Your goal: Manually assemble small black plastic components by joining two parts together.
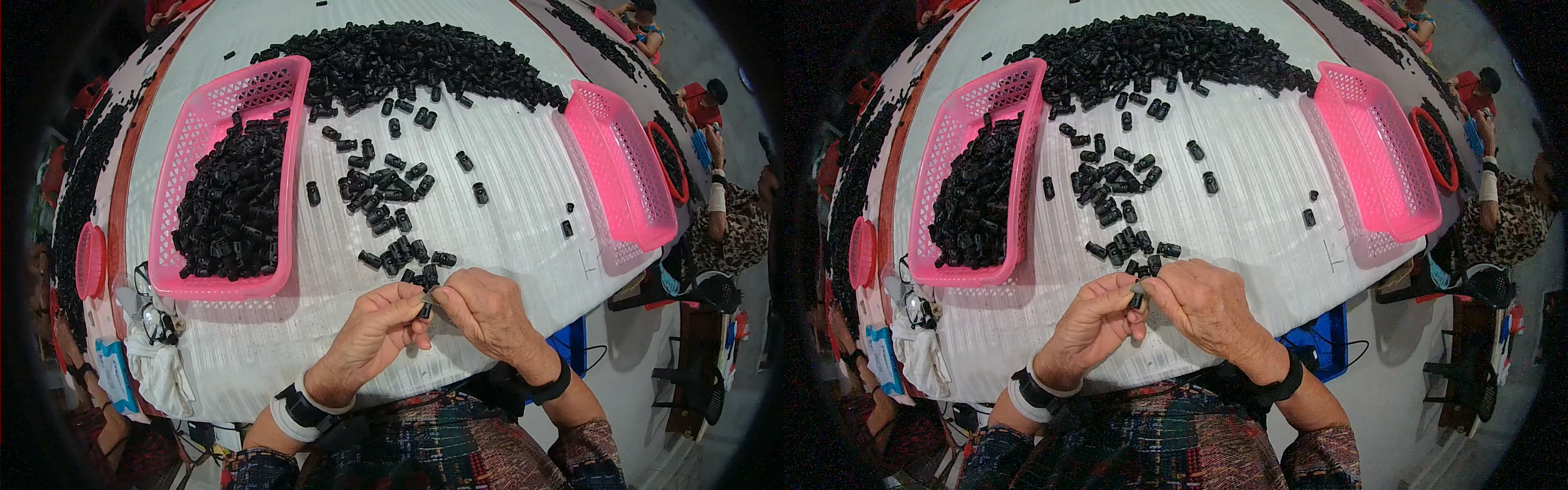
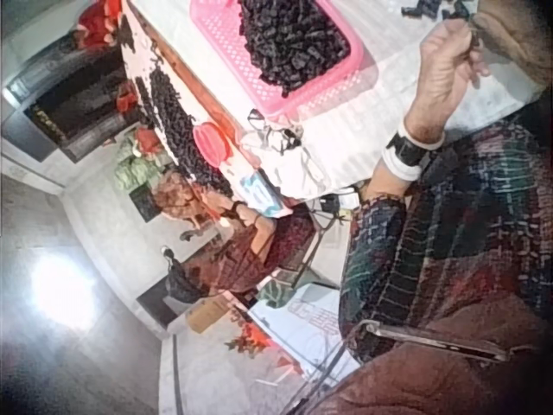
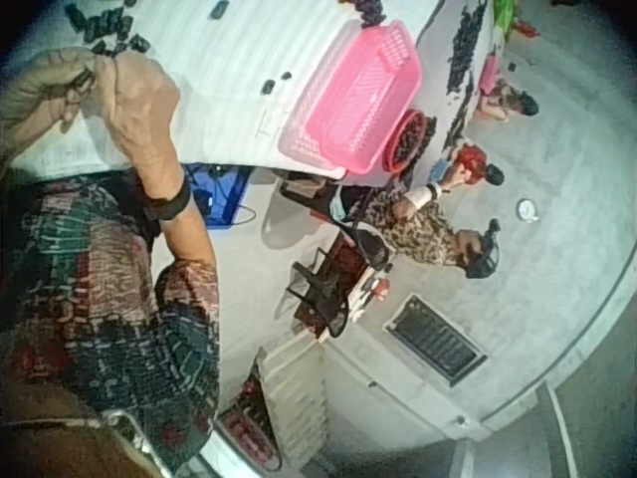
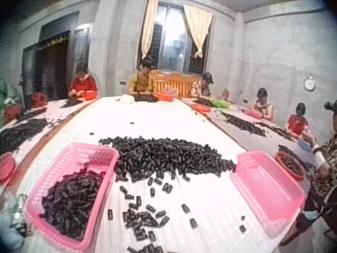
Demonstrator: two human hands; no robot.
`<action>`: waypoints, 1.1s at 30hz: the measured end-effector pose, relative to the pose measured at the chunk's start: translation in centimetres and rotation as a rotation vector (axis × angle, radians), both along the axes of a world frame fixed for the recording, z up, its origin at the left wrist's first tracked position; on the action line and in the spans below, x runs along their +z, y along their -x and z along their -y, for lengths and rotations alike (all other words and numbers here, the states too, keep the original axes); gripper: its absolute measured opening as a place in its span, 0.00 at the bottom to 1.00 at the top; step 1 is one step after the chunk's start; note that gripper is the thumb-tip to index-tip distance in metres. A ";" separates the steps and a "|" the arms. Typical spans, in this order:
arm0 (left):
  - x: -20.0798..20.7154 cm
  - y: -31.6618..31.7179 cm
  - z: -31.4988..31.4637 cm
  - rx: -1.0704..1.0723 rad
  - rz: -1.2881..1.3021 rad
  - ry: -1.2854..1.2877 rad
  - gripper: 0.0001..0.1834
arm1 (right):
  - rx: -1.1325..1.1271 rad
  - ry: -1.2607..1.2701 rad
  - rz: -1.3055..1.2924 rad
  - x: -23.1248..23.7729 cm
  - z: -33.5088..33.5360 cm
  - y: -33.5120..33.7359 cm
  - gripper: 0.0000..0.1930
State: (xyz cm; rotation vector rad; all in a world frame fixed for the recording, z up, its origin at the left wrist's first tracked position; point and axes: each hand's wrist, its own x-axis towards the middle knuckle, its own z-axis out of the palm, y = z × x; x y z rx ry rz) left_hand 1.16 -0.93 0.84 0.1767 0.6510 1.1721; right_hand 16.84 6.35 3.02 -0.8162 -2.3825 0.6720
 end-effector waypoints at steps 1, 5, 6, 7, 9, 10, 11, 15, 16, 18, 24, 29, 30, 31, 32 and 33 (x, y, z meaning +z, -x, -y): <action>-0.1 0.0 0.0 -0.001 0.000 0.002 0.07 | 0.004 0.000 -0.004 0.0 0.0 0.0 0.10; -0.2 0.1 0.1 -0.011 0.014 -0.001 0.08 | 0.015 0.002 0.037 0.0 -0.1 -0.1 0.10; -0.2 0.2 0.1 -0.016 0.024 -0.012 0.09 | 0.026 0.001 0.041 0.0 -0.1 -0.1 0.10; -0.2 0.2 0.1 -0.016 0.024 -0.010 0.09 | 0.037 0.000 0.045 -0.1 -0.1 -0.1 0.10; 0.0 0.2 0.0 0.003 0.025 0.013 0.09 | 0.047 0.026 0.023 -0.2 0.4 0.0 0.11; 0.0 0.1 0.0 0.004 0.025 0.011 0.09 | 0.056 0.050 0.001 -0.2 0.6 0.1 0.11; -0.1 0.1 0.0 -0.005 0.030 0.012 0.09 | 0.057 0.049 0.000 -0.1 0.5 0.0 0.11; -0.2 -0.1 -0.1 -0.021 0.064 0.014 0.07 | -0.032 0.179 -0.124 0.3 0.2 -0.1 0.10; 0.0 -0.1 -0.2 -0.026 0.064 0.011 0.07 | -0.035 0.173 -0.116 0.3 0.2 -0.2 0.10; 0.4 -0.2 -0.1 -0.037 0.065 0.021 0.07 | -0.041 0.176 -0.102 0.2 0.4 -0.1 0.10; -0.2 0.0 0.0 -0.077 0.140 -0.011 0.08 | -0.039 0.187 -0.072 0.2 0.7 0.1 0.09; -0.4 0.0 -0.1 -0.075 0.160 -0.010 0.08 | -0.046 0.147 -0.061 -0.1 0.6 0.2 0.10; -0.4 0.0 -0.1 -0.075 0.173 -0.014 0.08 | -0.047 0.126 -0.041 0.1 0.7 0.2 0.10; -0.5 0.0 -0.1 -0.074 0.173 -0.013 0.08 | -0.048 0.105 -0.022 0.2 0.7 0.2 0.09; -0.6 0.0 -0.1 -0.073 0.173 -0.015 0.08 | -0.047 0.106 -0.021 0.1 0.7 0.2 0.09; -0.6 0.1 -0.1 -0.071 0.171 -0.017 0.08 | -0.038 0.104 -0.009 -0.1 0.8 0.2 0.09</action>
